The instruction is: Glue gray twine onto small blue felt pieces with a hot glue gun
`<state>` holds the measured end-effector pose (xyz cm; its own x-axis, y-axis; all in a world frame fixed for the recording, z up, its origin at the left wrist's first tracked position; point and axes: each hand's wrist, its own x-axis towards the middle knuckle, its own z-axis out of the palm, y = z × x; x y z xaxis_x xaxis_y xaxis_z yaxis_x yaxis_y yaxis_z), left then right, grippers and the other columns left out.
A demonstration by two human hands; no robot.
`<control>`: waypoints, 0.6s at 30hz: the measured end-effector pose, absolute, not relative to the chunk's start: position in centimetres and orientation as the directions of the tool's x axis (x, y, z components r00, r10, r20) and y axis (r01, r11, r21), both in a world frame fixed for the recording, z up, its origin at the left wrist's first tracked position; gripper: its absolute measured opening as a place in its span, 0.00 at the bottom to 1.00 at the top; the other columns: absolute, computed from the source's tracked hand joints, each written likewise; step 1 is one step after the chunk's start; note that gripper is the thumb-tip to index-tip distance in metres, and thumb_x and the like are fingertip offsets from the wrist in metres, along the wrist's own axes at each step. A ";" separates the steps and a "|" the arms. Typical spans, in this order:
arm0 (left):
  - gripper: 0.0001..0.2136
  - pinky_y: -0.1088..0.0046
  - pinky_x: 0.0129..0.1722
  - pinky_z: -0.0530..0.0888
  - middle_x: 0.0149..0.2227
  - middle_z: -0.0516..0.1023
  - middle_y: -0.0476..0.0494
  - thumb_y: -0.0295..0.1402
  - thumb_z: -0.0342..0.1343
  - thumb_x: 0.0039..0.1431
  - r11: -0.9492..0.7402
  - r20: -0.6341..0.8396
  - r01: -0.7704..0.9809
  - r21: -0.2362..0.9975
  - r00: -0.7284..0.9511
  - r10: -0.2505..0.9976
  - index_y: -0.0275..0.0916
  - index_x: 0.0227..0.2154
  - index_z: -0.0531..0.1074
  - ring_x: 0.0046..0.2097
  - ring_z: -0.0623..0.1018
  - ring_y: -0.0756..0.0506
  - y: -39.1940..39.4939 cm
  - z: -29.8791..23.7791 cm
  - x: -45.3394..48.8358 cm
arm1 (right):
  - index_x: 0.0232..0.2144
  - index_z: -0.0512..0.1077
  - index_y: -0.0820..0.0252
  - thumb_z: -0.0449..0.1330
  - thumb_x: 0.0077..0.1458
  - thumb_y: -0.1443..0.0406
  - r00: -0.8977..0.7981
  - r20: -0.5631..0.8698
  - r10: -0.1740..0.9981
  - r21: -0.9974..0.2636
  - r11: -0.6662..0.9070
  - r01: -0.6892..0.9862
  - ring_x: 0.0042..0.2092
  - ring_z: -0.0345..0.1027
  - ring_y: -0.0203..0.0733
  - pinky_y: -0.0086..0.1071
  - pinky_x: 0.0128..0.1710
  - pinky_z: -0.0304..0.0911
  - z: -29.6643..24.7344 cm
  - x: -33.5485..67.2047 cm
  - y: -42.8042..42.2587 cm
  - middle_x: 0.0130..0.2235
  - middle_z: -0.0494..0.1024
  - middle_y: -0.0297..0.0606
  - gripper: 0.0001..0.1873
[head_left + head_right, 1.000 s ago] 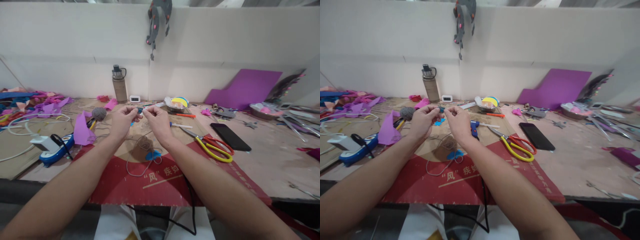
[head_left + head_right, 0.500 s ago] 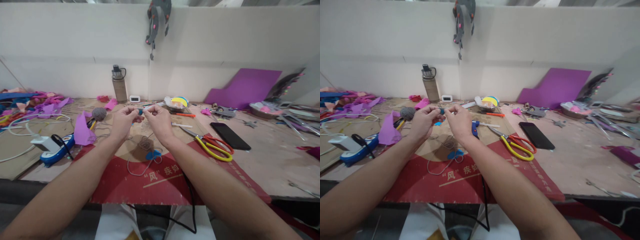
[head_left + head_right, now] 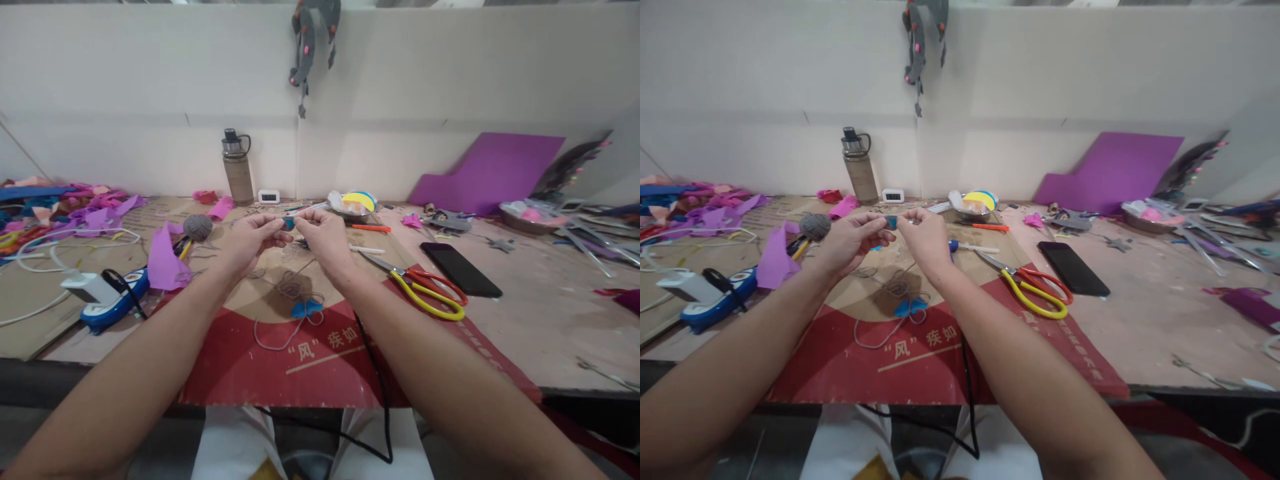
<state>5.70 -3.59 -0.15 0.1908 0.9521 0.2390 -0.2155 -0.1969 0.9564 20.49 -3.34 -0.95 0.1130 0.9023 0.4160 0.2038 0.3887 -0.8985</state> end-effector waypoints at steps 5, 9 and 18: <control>0.12 0.74 0.27 0.72 0.32 0.80 0.41 0.38 0.65 0.47 -0.233 0.248 -0.099 0.967 0.185 0.951 0.37 0.33 0.77 0.29 0.79 0.48 -3.4 0.0 5.2 | 0.25 0.73 0.62 0.58 0.45 0.62 0.106 0.396 0.912 -0.906 0.369 0.209 0.24 0.55 0.31 0.28 0.25 0.51 -0.7 20.7 -3.4 0.21 0.68 0.30 0.08; 0.10 0.76 0.25 0.68 0.27 0.78 0.44 0.38 0.64 0.49 -0.362 0.342 0.090 0.928 0.177 0.923 0.37 0.32 0.78 0.27 0.75 0.50 -3.3 -0.1 4.7 | 0.26 0.74 0.62 0.58 0.45 0.61 0.064 0.385 0.921 -0.909 0.365 0.202 0.23 0.54 0.31 0.28 0.23 0.48 -1.0 20.6 -3.3 0.20 0.67 0.29 0.10; 0.05 0.77 0.23 0.63 0.21 0.74 0.48 0.34 0.61 0.50 -0.437 0.405 0.303 0.847 0.165 0.899 0.38 0.27 0.77 0.22 0.68 0.52 -2.9 -0.3 4.3 | 0.25 0.73 0.62 0.60 0.45 0.61 0.001 0.375 0.927 -0.891 0.360 0.275 0.21 0.53 0.30 0.28 0.22 0.46 -1.2 20.4 -3.6 0.19 0.66 0.28 0.09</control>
<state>4.33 -2.91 -0.31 0.1653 0.8993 0.4049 0.3033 -0.4370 0.8467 20.37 -3.56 -1.17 0.0011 0.9271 0.3749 0.2750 0.3602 -0.8914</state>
